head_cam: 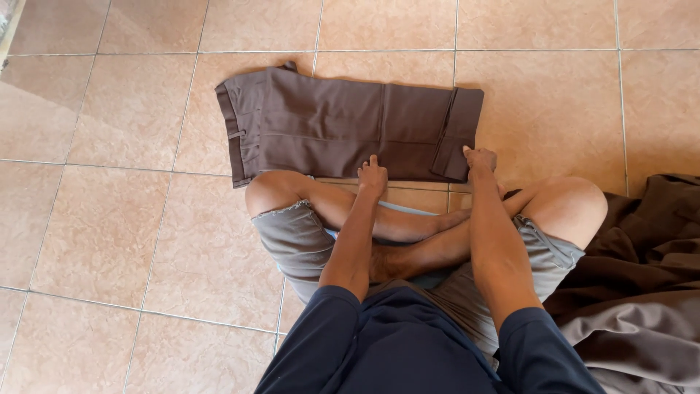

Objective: Folding multiple pairs of brown trousers while sitting on a tiled floor.

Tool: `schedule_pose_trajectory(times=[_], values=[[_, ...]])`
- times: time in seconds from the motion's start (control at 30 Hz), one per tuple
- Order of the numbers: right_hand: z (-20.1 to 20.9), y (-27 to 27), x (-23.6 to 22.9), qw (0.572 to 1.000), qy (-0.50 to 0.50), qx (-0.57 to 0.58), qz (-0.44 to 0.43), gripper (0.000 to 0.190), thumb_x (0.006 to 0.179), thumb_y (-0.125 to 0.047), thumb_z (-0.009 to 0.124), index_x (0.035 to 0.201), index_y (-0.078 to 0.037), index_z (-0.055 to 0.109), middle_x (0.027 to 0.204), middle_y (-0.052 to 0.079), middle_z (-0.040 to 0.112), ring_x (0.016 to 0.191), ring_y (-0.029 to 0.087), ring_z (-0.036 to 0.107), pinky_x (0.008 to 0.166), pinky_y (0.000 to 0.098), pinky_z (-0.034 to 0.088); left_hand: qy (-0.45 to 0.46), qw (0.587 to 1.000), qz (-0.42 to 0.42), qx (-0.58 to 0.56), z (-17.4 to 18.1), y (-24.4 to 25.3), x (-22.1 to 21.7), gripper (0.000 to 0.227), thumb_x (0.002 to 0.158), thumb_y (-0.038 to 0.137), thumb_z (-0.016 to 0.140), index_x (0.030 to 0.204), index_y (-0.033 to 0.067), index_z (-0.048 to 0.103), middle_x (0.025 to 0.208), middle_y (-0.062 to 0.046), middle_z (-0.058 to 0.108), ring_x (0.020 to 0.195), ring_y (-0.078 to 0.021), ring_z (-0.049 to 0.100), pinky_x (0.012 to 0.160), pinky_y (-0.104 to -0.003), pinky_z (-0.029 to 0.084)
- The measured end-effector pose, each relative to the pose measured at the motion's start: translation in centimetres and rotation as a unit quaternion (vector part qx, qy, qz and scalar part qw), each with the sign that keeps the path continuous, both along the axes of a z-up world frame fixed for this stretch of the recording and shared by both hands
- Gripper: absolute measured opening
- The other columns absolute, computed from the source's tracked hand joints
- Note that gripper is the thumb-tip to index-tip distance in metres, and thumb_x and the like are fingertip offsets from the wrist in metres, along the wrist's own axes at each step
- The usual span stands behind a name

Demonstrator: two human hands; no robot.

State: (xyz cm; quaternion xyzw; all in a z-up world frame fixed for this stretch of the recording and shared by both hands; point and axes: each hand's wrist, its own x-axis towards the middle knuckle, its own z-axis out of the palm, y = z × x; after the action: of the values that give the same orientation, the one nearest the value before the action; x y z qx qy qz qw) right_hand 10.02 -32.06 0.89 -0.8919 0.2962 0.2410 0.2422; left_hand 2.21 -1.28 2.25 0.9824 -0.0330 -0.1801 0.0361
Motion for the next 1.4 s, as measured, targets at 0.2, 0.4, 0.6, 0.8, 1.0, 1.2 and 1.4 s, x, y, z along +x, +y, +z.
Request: schedule_pose_trajectory(times=[0.2,0.4,0.6,0.8,1.0,1.2,1.4], values=[[2.9,1.5,-1.5,0.947,-0.121,0.156,-0.253,0.042,0.081,-0.033,0.09,0.109,-0.007,0.074,0.109,0.016,0.072,0.105,0.034,0.072,0.087,0.0504,0.058,0.021,0.999,0.019,-0.018,-2.1,0.4,1.5,0.032,0.099,0.017,0.055,0.119,0.0045,0.076,0.145,-0.015,0.044,0.127,-0.0436,0.056,0.103,-0.056,0.048],[3.1,1.8,-0.8,0.946,-0.12,0.148,-0.262,0.09,0.095,-0.077,0.04,0.119,0.006,0.064,0.101,0.017,0.07,0.086,0.027,0.064,0.076,0.039,0.052,0.049,0.998,0.041,-0.028,-1.8,-0.2,1.9,0.031,0.098,0.015,0.055,0.119,0.0044,0.076,0.139,-0.014,0.049,0.123,-0.0438,0.061,0.097,-0.054,0.052],[-1.1,0.0,-0.4,0.942,-0.159,0.185,-0.23,0.076,0.101,-0.056,0.065,0.145,0.004,0.049,0.139,0.024,0.055,0.129,0.036,0.058,0.104,0.0508,0.054,0.044,0.997,0.039,-0.048,-1.4,0.3,0.9,0.031,0.099,0.013,0.055,0.12,0.0014,0.075,0.138,-0.015,0.049,0.127,-0.0453,0.059,0.099,-0.054,0.052],[0.0,-0.9,0.8,0.929,-0.301,0.035,-0.211,0.039,0.077,-0.043,0.091,0.091,-0.012,0.073,0.096,0.015,0.067,0.095,0.034,0.07,0.077,0.0433,0.059,-0.11,0.991,-0.01,-0.073,2.2,1.3,-2.4,0.02,0.089,0.009,0.072,0.105,-0.0014,0.078,0.139,-0.021,0.05,0.128,-0.0443,0.058,0.106,-0.058,0.048],[6.7,4.4,-2.2,0.97,-0.193,-0.07,-0.132,0.054,0.092,-0.028,0.085,0.124,-0.006,0.047,0.135,0.022,0.043,0.132,0.045,0.042,0.11,0.0597,0.035,-0.171,0.98,-0.013,-0.102,2.7,1.4,-4.5,0.031,0.076,0.012,0.084,0.103,0.0004,0.075,0.143,-0.021,0.05,0.135,-0.0384,0.053,0.11,-0.062,0.043],[5.8,10.4,-4.7,0.937,-0.306,-0.113,0.128,0.078,0.093,-0.064,0.071,0.135,-0.005,0.041,0.117,0.022,0.051,0.105,0.047,0.064,0.08,0.0595,0.058,-0.173,0.971,0.028,-0.165,2.6,1.5,-4.0,0.021,0.082,0.01,0.078,0.101,0.0042,0.069,0.136,-0.02,0.053,0.128,-0.0369,0.057,0.107,-0.061,0.045],[3.8,9.2,-4.1,0.924,-0.369,-0.012,0.103,0.035,0.097,-0.006,0.062,0.127,0.008,0.05,0.095,0.02,0.056,0.091,0.048,0.065,0.079,0.0584,0.056,-0.181,0.965,0.039,-0.187,1.5,1.6,-3.5,0.023,0.082,0.009,0.08,0.1,0.0034,0.067,0.132,-0.018,0.052,0.128,-0.0354,0.055,0.105,-0.057,0.047]])
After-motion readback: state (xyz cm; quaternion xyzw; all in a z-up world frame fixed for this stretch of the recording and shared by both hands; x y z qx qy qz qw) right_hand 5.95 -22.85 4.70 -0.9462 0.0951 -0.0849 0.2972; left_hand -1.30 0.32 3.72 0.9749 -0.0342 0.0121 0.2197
